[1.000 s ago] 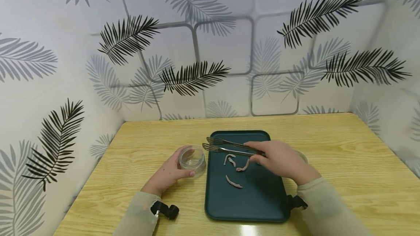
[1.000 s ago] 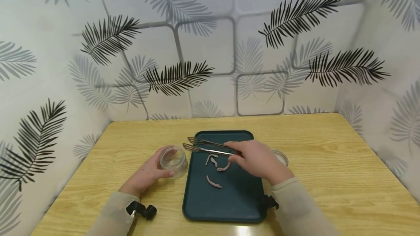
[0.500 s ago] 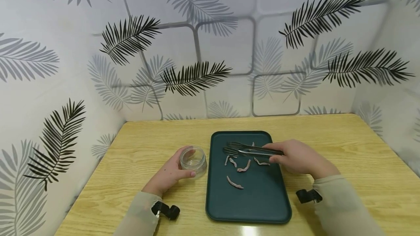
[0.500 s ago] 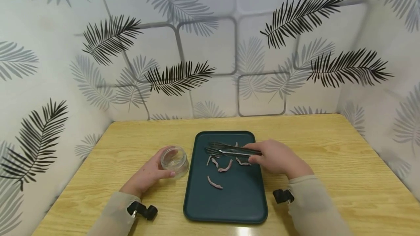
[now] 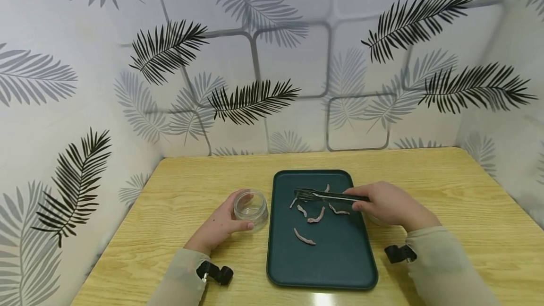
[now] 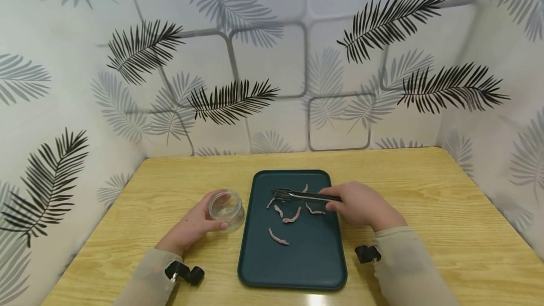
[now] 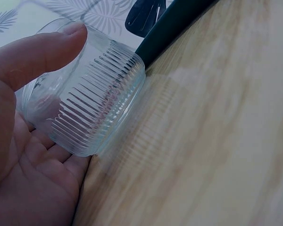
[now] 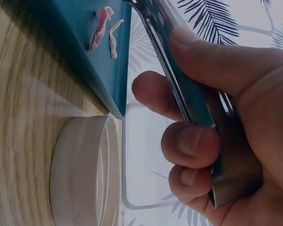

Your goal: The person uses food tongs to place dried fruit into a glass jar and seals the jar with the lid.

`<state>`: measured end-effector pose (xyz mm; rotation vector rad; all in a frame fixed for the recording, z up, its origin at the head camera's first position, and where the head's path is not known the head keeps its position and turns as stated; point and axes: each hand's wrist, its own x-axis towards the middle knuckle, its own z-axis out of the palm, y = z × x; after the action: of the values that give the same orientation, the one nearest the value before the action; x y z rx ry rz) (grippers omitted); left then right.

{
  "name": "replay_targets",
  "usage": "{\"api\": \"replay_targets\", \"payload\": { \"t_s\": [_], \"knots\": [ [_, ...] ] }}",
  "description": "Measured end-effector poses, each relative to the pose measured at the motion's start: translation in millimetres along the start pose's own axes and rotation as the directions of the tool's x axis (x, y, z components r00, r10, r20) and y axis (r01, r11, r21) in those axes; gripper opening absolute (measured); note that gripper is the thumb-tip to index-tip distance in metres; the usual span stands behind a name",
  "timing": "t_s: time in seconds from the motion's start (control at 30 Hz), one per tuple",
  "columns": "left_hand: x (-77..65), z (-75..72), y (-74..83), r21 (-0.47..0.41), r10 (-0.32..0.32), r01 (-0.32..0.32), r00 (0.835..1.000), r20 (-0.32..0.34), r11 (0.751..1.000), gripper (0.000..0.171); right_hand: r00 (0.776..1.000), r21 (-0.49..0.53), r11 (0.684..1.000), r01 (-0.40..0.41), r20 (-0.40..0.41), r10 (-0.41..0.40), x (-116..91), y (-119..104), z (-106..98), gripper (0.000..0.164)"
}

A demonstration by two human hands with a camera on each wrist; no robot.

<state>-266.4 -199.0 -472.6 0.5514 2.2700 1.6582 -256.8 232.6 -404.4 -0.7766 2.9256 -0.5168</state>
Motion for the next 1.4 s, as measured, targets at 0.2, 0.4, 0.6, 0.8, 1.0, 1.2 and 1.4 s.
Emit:
{"api": "replay_targets", "payload": {
  "t_s": [0.2, 0.4, 0.6, 0.8, 1.0, 1.2, 1.4],
  "knots": [
    [-0.9, 0.2, -0.3, -0.002, 0.003, -0.003, 1.0, 0.007, 1.0, 0.085, 1.0, -0.005, 1.0, 0.003, -0.027, -0.003, 0.0, -0.5, 0.0, 0.039],
    [0.2, 0.2, -0.8, 0.006, 0.006, -0.006, 1.0, 0.004, 1.0, 0.085, 1.0, 0.013, 1.0, -0.004, -0.024, 0.004, -2.1, 3.0, -2.6, 0.041],
    [0.1, 0.5, 1.2, 0.008, 0.005, -0.004, 1.0, -0.002, 1.0, 0.085, 1.0, 0.042, 0.999, -0.013, -0.012, 0.014, -2.6, 4.5, -2.6, 0.043],
    [-0.8, 0.8, 0.9, 0.005, 0.001, -0.001, 1.0, -0.002, 1.0, 0.086, 1.0, 0.049, 0.999, 0.003, 0.029, -0.004, 3.3, -4.0, 4.2, 0.043],
    [-0.4, 0.9, -1.4, 0.004, 0.008, -0.008, 1.0, 0.002, 1.0, 0.085, 0.999, -0.004, 0.999, 0.052, -0.003, -0.052, 5.7, -7.1, 6.9, 0.038],
    [-0.9, 0.8, 0.6, -0.001, -0.001, 0.001, 1.0, -0.001, 1.0, 0.086, 0.999, -0.032, 0.999, 0.027, -0.024, -0.027, 6.0, -7.0, 7.0, 0.04],
    [-0.6, 0.8, 1.0, -0.001, -0.001, 0.001, 1.0, 0.001, 1.0, 0.086, 1.0, 0.008, 1.0, -0.006, -0.025, 0.006, 4.5, -6.6, 6.4, 0.043]
  ]
}}
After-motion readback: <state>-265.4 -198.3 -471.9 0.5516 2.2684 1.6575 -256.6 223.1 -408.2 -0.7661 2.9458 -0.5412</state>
